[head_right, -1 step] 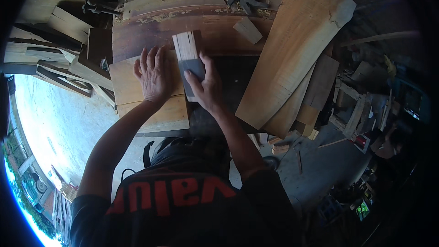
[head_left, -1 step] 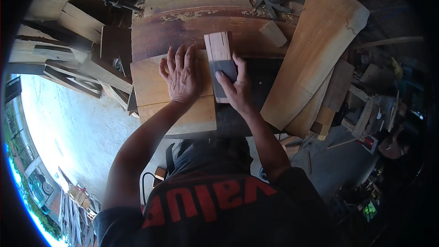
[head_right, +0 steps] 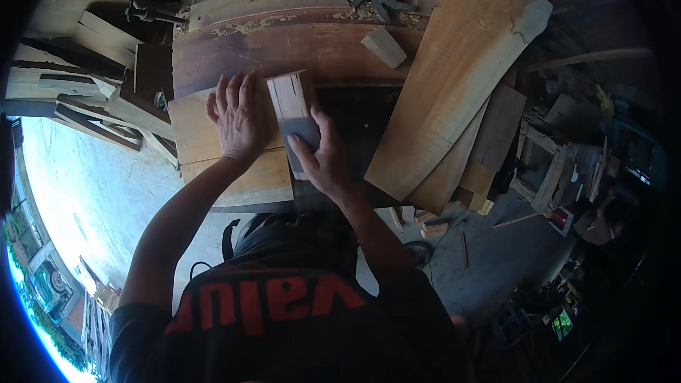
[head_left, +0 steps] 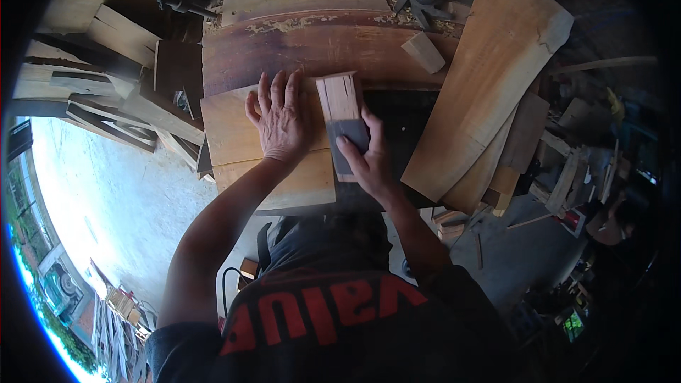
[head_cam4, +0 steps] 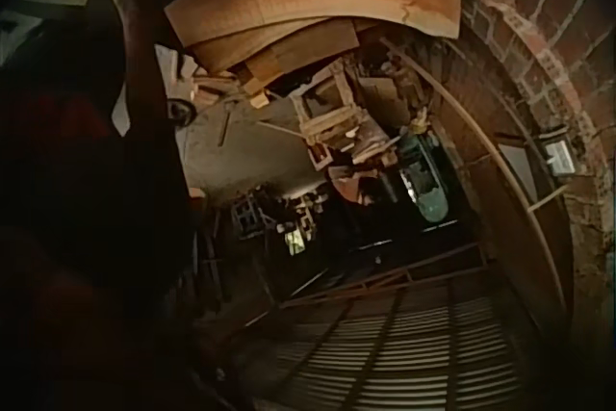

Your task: The recorder sands a wooden block with a sanding tool and then uses a hand saw to cut a line on a wooden board.

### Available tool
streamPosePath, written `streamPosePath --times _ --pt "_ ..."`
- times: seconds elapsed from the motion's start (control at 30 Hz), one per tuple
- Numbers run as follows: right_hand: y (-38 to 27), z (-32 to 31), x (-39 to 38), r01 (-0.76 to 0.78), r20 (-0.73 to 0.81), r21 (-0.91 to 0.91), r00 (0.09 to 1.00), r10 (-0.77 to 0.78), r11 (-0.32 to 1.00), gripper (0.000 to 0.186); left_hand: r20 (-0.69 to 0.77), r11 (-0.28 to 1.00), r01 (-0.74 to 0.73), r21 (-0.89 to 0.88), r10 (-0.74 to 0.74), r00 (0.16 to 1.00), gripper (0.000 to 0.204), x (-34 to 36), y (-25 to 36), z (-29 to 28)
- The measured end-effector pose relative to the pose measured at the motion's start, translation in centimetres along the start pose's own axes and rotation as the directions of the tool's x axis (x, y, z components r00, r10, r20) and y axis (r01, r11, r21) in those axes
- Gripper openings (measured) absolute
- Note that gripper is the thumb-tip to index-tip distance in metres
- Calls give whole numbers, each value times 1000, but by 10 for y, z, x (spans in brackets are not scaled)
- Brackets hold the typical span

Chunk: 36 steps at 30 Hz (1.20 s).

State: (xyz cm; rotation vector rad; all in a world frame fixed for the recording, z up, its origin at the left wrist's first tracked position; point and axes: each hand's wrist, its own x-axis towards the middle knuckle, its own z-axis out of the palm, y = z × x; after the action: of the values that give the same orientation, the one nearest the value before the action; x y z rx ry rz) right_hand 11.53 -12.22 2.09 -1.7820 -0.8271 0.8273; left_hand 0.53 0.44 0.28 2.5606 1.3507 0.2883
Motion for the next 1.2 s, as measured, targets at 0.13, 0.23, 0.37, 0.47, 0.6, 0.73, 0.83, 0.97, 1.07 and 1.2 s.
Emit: streamPosePath --times 0.13,0.23,0.37,0.47,0.6,0.73,0.83,0.97,1.07,1.2 --pt "28 11 -29 246 -149 78 961 -233 966 55 6 1000 -4 27 3 1000 46 -2 -2 3" --pt "47 24 49 42 -131 118 991 -26 992 53 -3 999 4 45 -3 1000 46 -2 -2 3" --pt "37 16 65 124 -77 194 991 -111 973 54 9 999 9 32 -10 1000 45 -1 0 0" --pt "24 4 -12 103 -53 180 994 -95 978 55 7 1000 10 27 -10 1000 44 0 -1 1" --pt "23 8 -26 119 -85 95 990 -111 988 56 -4 1000 4 26 -4 1000 44 -2 -2 3" --pt "24 15 64 92 -75 156 994 -81 984 55 -11 1000 4 23 -3 1000 45 -2 -1 1" --pt "13 7 48 82 -70 45 994 -79 996 56 -31 1000 -8 19 8 999 45 0 0 -1" --pt "9 1 -32 254 -98 12 963 -252 967 55 -27 1000 -4 16 5 1000 46 0 0 2" --pt "20 12 -4 103 -127 26 987 -99 994 55 -12 1000 3 18 -2 1000 44 -3 -2 5" --pt "19 25 98 186 -96 -441 963 -252 878 57 -35 1000 -21 23 22 999 43 -3 -1 4"
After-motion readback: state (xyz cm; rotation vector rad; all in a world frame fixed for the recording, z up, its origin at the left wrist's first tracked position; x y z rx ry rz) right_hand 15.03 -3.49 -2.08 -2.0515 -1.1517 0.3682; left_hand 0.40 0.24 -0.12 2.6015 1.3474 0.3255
